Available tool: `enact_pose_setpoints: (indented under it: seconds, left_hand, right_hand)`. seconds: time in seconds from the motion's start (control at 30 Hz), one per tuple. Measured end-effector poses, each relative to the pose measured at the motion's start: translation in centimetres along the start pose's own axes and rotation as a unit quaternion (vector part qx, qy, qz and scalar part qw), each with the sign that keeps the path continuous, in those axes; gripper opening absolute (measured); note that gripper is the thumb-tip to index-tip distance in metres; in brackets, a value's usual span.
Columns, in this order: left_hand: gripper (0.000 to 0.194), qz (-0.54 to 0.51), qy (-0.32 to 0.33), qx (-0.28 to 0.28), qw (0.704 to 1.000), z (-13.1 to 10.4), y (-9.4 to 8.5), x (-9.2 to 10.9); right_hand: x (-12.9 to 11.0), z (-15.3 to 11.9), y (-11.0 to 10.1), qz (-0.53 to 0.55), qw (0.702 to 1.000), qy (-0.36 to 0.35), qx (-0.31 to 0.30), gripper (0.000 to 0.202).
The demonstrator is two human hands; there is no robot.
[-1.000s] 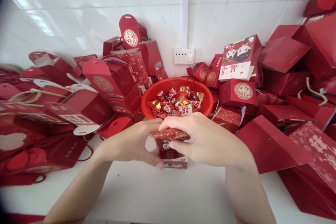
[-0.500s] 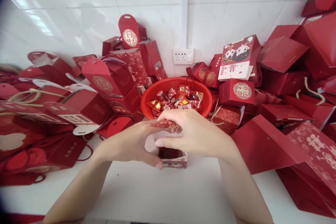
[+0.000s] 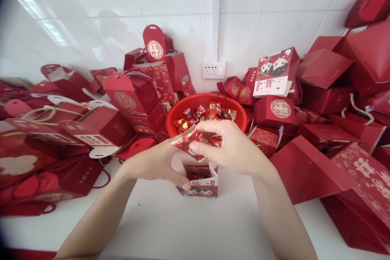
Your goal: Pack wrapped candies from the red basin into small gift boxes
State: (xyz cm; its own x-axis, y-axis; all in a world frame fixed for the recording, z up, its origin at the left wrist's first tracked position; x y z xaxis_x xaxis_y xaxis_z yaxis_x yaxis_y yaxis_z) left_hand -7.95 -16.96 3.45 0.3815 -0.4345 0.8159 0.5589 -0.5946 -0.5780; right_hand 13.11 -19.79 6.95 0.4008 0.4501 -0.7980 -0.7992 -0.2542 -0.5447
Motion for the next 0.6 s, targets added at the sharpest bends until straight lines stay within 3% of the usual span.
enact_pose_setpoints:
  seconds: [0.13, 0.2, 0.4, 0.6]
  left_hand:
    - [0.064, 0.015, 0.005, -0.024, 1.0, 0.1, -0.1, 0.0]
    - [0.065, 0.033, 0.006, -0.024, 0.999, 0.1, -0.2, 0.1]
    - [0.059, 0.059, -0.023, -0.027, 0.998, 0.1, -0.2, 0.3]
    - [0.078, 0.055, 0.006, -0.035, 0.998, 0.1, 0.0, -0.1]
  right_hand:
    - [0.1, 0.0, 0.4, -0.069, 0.989, 0.002, -0.133, 0.018]
    - [0.1, 0.0, 0.4, -0.11, 0.98, -0.013, -0.166, 0.017]
    - [-0.1, -0.2, 0.2, -0.185, 0.969, -0.026, -0.16, 0.015]
    - [-0.4, -0.3, 1.5, -0.306, 0.931, -0.021, -0.198, 0.015]
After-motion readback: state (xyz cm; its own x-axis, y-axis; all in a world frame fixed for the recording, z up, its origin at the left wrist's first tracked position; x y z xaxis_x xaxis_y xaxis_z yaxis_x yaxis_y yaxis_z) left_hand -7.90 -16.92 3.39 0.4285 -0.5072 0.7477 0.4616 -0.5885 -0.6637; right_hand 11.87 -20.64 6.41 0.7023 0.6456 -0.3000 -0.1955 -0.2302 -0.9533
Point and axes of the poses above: each hand's wrist, its own z-axis towards the middle knuckle, its own y-axis out of the palm, x = y × z, the point moved 1 cm from there along z, towards the middle knuckle, and after that the axes turned 3 degrees about -z, right-handed, at the moved point
